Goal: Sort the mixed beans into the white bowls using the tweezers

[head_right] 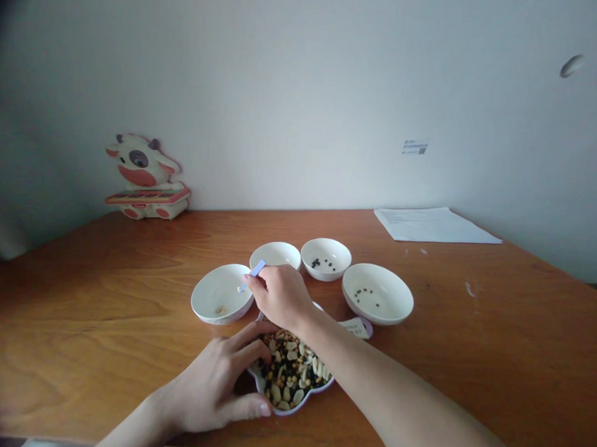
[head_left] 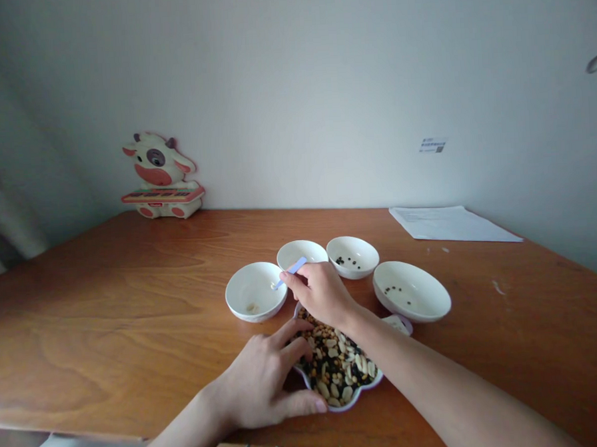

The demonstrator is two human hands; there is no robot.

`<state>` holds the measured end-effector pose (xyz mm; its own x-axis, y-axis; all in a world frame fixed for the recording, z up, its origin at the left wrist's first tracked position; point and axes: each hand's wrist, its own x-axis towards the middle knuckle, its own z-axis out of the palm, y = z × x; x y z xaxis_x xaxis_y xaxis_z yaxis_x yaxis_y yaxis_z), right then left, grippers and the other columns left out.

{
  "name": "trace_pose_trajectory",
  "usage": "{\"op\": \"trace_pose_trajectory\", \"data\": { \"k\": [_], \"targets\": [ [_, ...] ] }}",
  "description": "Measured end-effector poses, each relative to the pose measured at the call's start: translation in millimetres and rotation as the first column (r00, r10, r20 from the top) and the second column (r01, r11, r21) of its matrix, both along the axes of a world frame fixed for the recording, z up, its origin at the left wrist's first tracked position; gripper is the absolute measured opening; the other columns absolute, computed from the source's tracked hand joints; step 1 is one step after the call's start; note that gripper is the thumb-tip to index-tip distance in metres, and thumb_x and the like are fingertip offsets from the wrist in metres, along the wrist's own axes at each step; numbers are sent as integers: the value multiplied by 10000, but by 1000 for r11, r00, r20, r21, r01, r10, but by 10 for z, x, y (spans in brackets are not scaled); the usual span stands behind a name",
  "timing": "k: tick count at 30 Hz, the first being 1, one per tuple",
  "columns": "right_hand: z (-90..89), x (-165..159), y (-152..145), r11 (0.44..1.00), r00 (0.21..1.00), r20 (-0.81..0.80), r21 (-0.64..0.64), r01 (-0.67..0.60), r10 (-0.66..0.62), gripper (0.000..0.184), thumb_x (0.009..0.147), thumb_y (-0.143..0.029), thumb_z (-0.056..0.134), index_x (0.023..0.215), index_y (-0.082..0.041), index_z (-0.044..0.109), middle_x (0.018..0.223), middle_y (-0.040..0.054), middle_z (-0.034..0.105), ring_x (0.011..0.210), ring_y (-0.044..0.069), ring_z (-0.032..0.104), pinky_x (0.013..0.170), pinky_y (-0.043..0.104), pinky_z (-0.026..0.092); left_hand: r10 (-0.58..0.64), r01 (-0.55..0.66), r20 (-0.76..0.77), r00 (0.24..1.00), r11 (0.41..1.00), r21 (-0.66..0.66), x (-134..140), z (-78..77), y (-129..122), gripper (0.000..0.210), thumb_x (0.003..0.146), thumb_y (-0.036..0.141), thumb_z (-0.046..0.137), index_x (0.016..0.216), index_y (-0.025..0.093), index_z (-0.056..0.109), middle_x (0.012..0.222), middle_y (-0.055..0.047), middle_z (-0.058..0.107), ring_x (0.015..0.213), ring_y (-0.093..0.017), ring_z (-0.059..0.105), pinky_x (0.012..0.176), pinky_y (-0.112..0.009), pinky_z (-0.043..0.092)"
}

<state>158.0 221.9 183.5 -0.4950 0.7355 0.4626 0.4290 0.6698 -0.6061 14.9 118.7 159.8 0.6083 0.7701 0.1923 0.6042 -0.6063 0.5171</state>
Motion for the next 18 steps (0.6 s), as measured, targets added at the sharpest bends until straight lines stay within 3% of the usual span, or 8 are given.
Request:
{"op": "trace_pose_trajectory", "data": {
  "k": [12,18],
  "targets": [
    [12,130,-14,999,997,74,-52,10,-6,379,963,-323,560,631,-162,644,584,27,653,545,123,560,543,246,349,12,-12,-42,999,1000,-12,8,-14,7,545,886,681,557,1061,170,628,1346,-160,539,1107,-342,625,896,-456,556],
    [65,521,-44,998,999,-11,39,46,-46,432,954,-361,530,569,-166,542,509,-13,527,499,102,445,527,262,294,20,-21,-52,998,1000,-15,-12,-28,16,564,881,702,547,1076,177,609,1386,-164,521,1139,-365,623,888,-481,559]
  ]
}}
